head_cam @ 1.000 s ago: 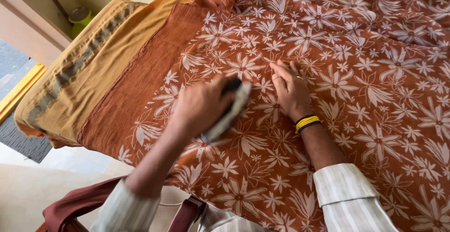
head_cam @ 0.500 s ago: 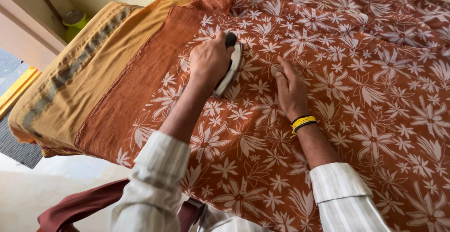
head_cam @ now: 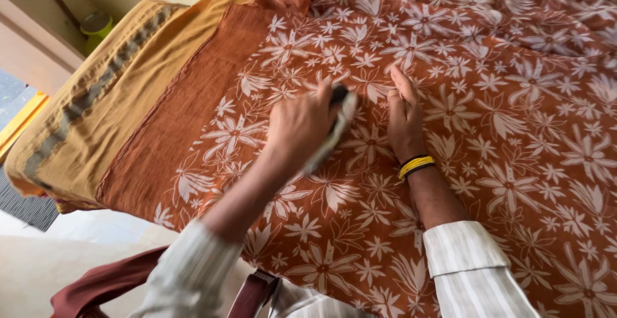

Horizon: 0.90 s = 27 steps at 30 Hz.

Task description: The person irons a brown patterned cloth by hand using an iron on a flat surface, smoothing the fabric with one hand while moving the iron across various sections of the cloth.

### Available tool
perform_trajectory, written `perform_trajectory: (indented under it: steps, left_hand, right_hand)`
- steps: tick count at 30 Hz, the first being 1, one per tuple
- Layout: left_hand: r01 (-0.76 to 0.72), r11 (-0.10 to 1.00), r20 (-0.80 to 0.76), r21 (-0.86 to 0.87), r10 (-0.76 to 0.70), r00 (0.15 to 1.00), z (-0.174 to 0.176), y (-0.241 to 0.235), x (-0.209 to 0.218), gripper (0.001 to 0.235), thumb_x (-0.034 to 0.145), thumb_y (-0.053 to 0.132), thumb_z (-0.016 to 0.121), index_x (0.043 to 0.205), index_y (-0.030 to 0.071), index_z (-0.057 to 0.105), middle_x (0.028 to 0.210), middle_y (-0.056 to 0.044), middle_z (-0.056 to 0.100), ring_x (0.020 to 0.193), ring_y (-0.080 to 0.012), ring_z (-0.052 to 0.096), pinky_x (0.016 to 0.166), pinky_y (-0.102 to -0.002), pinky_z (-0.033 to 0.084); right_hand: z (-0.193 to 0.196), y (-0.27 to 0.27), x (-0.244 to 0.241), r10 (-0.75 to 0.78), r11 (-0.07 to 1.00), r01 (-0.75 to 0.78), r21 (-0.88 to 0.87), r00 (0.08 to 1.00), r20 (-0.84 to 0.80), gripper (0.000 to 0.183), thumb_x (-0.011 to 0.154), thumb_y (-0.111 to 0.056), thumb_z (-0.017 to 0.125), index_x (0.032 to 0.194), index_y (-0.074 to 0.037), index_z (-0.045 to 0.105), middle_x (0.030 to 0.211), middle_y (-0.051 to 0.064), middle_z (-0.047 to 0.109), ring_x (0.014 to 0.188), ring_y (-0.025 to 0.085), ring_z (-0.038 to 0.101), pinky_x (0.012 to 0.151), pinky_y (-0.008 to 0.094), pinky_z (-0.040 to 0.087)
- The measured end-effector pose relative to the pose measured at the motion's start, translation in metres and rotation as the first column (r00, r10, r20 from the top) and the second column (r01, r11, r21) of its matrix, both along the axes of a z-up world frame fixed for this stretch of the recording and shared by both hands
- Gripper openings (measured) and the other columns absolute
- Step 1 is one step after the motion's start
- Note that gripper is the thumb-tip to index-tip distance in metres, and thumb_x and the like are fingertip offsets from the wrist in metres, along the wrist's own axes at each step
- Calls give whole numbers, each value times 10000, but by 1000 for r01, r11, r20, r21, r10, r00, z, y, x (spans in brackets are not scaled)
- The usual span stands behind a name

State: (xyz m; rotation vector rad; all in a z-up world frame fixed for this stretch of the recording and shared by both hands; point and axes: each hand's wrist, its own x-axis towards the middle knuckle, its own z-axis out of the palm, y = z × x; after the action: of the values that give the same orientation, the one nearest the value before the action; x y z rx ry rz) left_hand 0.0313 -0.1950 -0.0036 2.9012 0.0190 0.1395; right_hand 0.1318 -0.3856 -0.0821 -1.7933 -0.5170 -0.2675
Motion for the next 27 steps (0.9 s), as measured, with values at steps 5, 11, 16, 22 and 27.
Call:
perform_trajectory:
  steps: [5, 11, 16, 22, 27]
  left_hand:
    - [-129, 991, 106, 32, 125, 986, -8, 24, 100, 464, 995, 479, 483, 1226, 81, 532, 657, -43, 640, 453, -143, 532, 401, -343, 436]
    - [-42, 999, -54, -22, 40, 998, 5, 6, 32, 468, 1102, 460, 360, 1220, 36, 520, 648, -63, 625, 440, -164, 547, 377, -352, 465]
    - [153, 981, -156, -115, -170, 973, 17, -29, -46, 487, 1071, 515, 390, 1066, 69, 586, 629, -32, 612, 401, -121, 493, 348, -331, 453]
    - [55, 998, 61, 26, -57, 997, -7, -25, 40, 310, 1095, 339, 464, 1186, 63, 571, 672, -47, 663, 444, -141, 547, 384, -341, 472]
    - [-38, 999, 103, -32, 41, 994, -6, -13, 116, 371, 999, 395, 557, 1206, 87, 573, 777, -81, 704, 576, -190, 643, 509, -389, 544]
  right_hand:
    - [-3, 0, 4, -16, 998, 22, 61, 995, -101, 559, 1026, -191, 366, 1556, -11, 374, 1590, 228, 428, 1487, 320, 420, 1230, 435, 358]
    - [-10, -8, 12, -18, 992, 32, 125, 994, -109, 604, 1027, -256, 335, 1574, 1, 340, 1595, 245, 435, 1489, 315, 442, 1236, 424, 366]
    - [-20, -16, 22, 14, 959, 20, 282, 993, -119, 601, 1060, -263, 347, 1568, 58, 306, 1625, 269, 384, 1526, 331, 398, 1269, 413, 331]
    - [-13, -33, 25, 305, 763, -137, 632, 938, -165, 583, 1056, -224, 451, 1570, 20, 323, 1579, 292, 453, 1544, 337, 401, 1308, 410, 291]
    - [-8, -86, -10, -147, 884, 42, -466, 970, -192, 523, 967, -462, 541, 1383, -154, 617, 1557, 113, 555, 1425, 303, 564, 1209, 472, 466]
